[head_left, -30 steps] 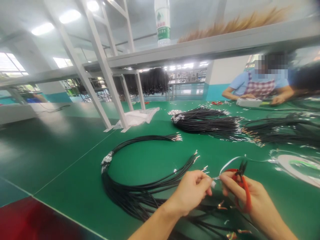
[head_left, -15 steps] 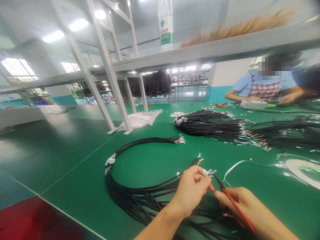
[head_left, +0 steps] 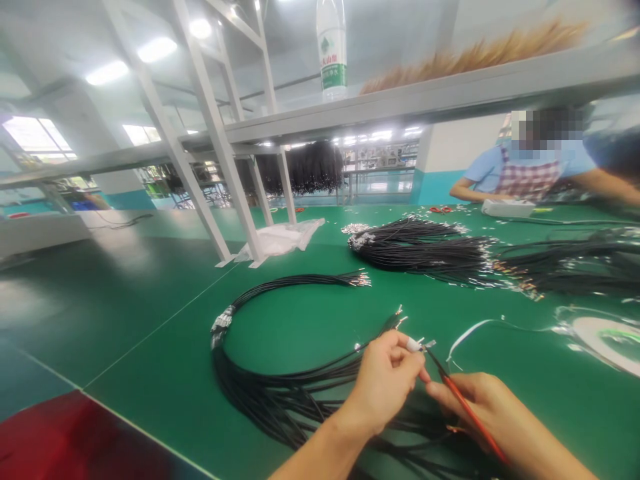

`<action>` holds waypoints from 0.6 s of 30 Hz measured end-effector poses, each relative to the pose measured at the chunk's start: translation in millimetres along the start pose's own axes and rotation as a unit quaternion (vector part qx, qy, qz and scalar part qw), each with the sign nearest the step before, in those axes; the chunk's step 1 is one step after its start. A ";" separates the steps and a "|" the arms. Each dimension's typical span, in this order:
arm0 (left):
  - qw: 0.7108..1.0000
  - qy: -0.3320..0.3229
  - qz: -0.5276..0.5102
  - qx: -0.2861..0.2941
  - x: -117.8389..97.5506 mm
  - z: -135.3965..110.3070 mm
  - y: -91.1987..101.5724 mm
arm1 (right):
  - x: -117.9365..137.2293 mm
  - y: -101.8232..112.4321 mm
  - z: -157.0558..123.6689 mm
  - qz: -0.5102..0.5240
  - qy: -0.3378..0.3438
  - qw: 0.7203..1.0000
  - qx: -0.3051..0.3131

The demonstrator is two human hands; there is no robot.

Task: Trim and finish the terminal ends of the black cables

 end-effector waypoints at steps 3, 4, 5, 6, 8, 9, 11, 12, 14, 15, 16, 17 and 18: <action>0.999 0.017 -0.016 0.026 -1.3 0.2 0.6 | -1.1 2.4 -0.9 -0.005 0.004 1.000 0.005; 0.999 0.026 -0.024 0.040 -1.8 0.4 0.8 | -1.4 3.5 -1.0 -0.008 0.004 1.000 0.006; 0.997 0.036 -0.032 0.055 -2.2 0.7 0.9 | -1.5 4.6 -1.0 -0.011 0.005 1.000 0.007; 0.996 0.045 -0.040 0.070 -2.7 0.9 1.1 | -1.4 5.5 -0.9 -0.015 0.005 1.000 0.007; 0.993 0.059 -0.050 0.092 -2.9 1.3 1.0 | -0.2 6.9 -0.6 -0.021 0.005 1.000 0.005; 0.992 0.064 -0.052 0.098 -2.4 1.5 0.6 | 0.6 7.1 -0.4 -0.024 0.003 1.000 0.004; 0.993 0.061 -0.044 0.093 -0.7 1.6 -0.3 | 2.5 6.9 -0.1 -0.027 0.000 1.000 0.001; 0.995 0.051 -0.034 0.079 0.0 1.5 -0.5 | 3.3 6.8 0.1 -0.028 -0.002 1.000 -0.001; 0.999 0.015 -0.005 0.032 -0.2 0.7 0.5 | 4.5 6.6 0.1 -0.028 -0.008 1.000 -0.003; 1.000 -0.005 0.006 0.009 -1.0 -0.2 1.2 | 5.1 6.7 0.0 -0.027 -0.010 1.000 -0.004; 1.000 -0.019 0.008 -0.006 -1.3 -0.9 1.4 | 5.7 6.7 -0.2 -0.026 -0.012 1.000 -0.004; 1.000 -0.023 0.002 -0.010 -1.0 -1.2 1.3 | 6.3 6.7 -0.5 -0.025 -0.013 1.000 -0.003; 1.000 -0.016 -0.012 -0.002 -0.1 -0.9 0.8 | 7.1 6.8 -0.8 -0.023 -0.012 1.000 -0.002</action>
Point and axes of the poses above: each hand's wrist, its own z-axis towards the middle knuckle, its own y-axis out of the back of the hand, x = y × z, the point moved 6 cm from there along z, towards the middle knuckle, and after that the axes turned 8 degrees about x, right-handed, at the moved point
